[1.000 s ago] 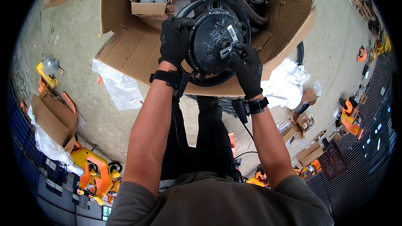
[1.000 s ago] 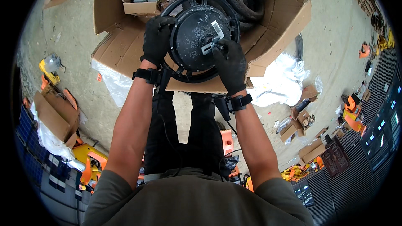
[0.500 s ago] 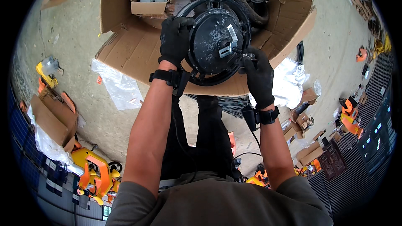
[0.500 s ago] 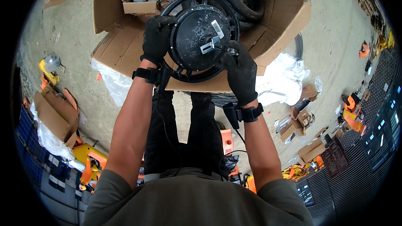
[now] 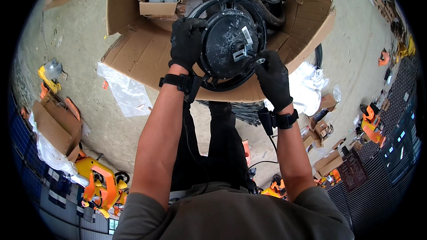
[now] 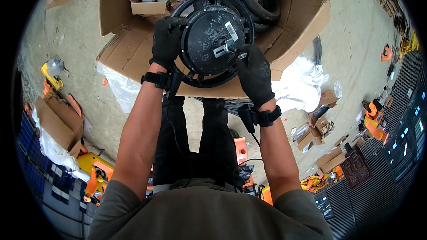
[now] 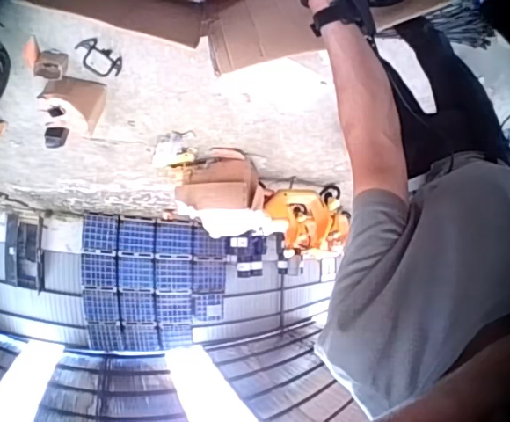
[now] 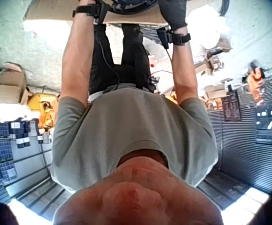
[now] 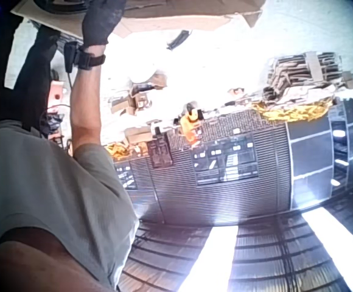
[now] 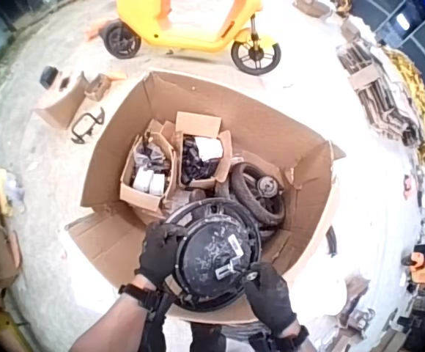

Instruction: The person works on a scooter wheel on the floor, handling a metal bracket and then moving to a box to handle a larger wheel and motor assembly by hand.

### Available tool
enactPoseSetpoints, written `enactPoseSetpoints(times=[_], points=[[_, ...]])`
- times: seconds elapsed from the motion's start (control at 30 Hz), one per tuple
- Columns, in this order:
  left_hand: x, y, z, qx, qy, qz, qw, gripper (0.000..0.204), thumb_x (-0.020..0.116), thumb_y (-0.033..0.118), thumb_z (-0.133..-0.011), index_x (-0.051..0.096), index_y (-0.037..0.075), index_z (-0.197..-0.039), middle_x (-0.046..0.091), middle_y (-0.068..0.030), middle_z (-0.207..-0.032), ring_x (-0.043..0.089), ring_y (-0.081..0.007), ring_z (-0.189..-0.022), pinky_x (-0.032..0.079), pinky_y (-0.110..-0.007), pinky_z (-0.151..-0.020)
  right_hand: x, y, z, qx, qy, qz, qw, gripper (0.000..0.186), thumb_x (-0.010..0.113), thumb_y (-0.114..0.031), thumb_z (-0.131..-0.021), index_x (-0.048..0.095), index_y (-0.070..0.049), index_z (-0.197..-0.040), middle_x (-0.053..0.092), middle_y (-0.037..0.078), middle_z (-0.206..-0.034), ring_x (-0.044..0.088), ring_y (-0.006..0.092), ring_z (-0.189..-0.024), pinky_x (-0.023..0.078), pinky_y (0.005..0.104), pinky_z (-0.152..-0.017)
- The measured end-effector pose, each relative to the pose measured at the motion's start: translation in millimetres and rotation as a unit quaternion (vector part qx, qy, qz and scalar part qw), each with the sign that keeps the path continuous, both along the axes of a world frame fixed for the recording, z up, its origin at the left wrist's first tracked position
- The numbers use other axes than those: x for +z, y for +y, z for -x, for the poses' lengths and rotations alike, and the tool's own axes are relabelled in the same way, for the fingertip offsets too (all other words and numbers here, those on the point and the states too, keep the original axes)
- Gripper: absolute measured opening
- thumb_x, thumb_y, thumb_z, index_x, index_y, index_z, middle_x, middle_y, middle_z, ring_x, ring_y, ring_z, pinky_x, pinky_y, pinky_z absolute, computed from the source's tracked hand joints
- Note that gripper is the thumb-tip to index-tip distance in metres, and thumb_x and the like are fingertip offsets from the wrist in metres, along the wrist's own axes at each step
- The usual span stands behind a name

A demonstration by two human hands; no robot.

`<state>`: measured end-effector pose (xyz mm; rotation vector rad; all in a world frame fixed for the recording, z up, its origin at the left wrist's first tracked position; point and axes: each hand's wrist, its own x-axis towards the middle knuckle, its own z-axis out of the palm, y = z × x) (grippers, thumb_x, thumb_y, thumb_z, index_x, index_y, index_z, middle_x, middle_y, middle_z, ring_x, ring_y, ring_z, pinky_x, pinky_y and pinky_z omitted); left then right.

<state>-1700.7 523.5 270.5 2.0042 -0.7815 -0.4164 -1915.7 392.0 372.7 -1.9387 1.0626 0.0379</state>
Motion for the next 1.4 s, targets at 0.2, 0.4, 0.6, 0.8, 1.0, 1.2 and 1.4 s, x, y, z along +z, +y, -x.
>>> enactPoseSetpoints(times=[0.2,0.4,0.6,0.8,1.0,1.2,1.4], points=[[-4,0,-1,0.0,-0.008,-0.002,1.0,0.018,0.059,0.003,-0.086,0.074,0.012,-0.094,0.071,-0.0084,-0.096,0.062,-0.029,-0.098,0.046,-0.039,-0.091,6,-1,-13,0.034,-0.034,0.058,0.997,0.034,0.071,-0.007,-0.084,0.058,-0.002,-0.115,0.065,0.015,-0.094,0.066,0.0266,-0.082,0.051,0.0372,-0.071],[-6,0,-1,0.001,0.004,0.006,1.0,0.018,0.059,0.002,-0.086,0.073,0.011,-0.093,0.071,-0.0084,-0.096,0.062,-0.0292,-0.097,0.046,-0.039,-0.091,11,6,-18,-0.067,-0.033,-0.028,0.997,0.028,0.07,-0.004,-0.083,0.062,-0.003,-0.11,0.064,0.013,-0.095,0.064,0.0261,-0.083,0.052,0.0366,-0.074],[-3,0,0,0.007,0.003,0.009,1.0,0.016,0.06,0.004,-0.087,0.073,0.012,-0.091,0.069,-0.0086,-0.095,0.06,-0.0301,-0.098,0.045,-0.04,-0.09,5,2,-15,0.033,-0.056,0.078,0.995,0.032,0.068,0.0,-0.081,0.061,-0.004,-0.112,0.061,0.014,-0.098,0.063,0.0282,-0.086,0.051,0.0378,-0.075],[-4,-1,0,0.013,0.019,0.022,0.999,0.01,0.062,0.01,-0.089,0.072,0.013,-0.088,0.066,-0.0094,-0.093,0.056,-0.0322,-0.098,0.045,-0.041,-0.088,4,1,-15,0.041,-0.069,0.092,0.993,0.032,0.068,0.001,-0.08,0.061,-0.004,-0.112,0.061,0.014,-0.097,0.063,0.028,-0.085,0.051,0.0377,-0.074],[-1,0,0,0.01,0.016,-0.007,1.0,0.021,0.056,0.001,-0.085,0.073,0.01,-0.094,0.069,-0.01,-0.098,0.061,-0.0294,-0.099,0.046,-0.04,-0.092,4,3,-14,0.039,-0.046,0.093,0.994,0.032,0.069,-0.001,-0.081,0.062,-0.004,-0.112,0.061,0.013,-0.097,0.062,0.0269,-0.083,0.05,0.0371,-0.072],[-4,-1,1,0.021,0.03,0.016,0.999,0.01,0.063,0.009,-0.088,0.072,0.013,-0.09,0.065,-0.0101,-0.095,0.055,-0.0322,-0.101,0.045,-0.041,-0.089,1,7,-13,0.016,-0.056,0.096,0.994,0.03,0.07,-0.003,-0.083,0.062,-0.004,-0.112,0.061,0.013,-0.096,0.062,0.0256,-0.082,0.051,0.0366,-0.071],[-4,1,0,0.008,0.005,-0.001,1.0,0.021,0.057,0.001,-0.085,0.073,0.011,-0.094,0.069,-0.0093,-0.098,0.06,-0.0292,-0.099,0.046,-0.039,-0.092,0,8,-11,0.021,-0.055,0.11,0.992,0.03,0.069,-0.002,-0.083,0.062,-0.003,-0.112,0.06,0.014,-0.097,0.062,0.0259,-0.081,0.051,0.0363,-0.071]])
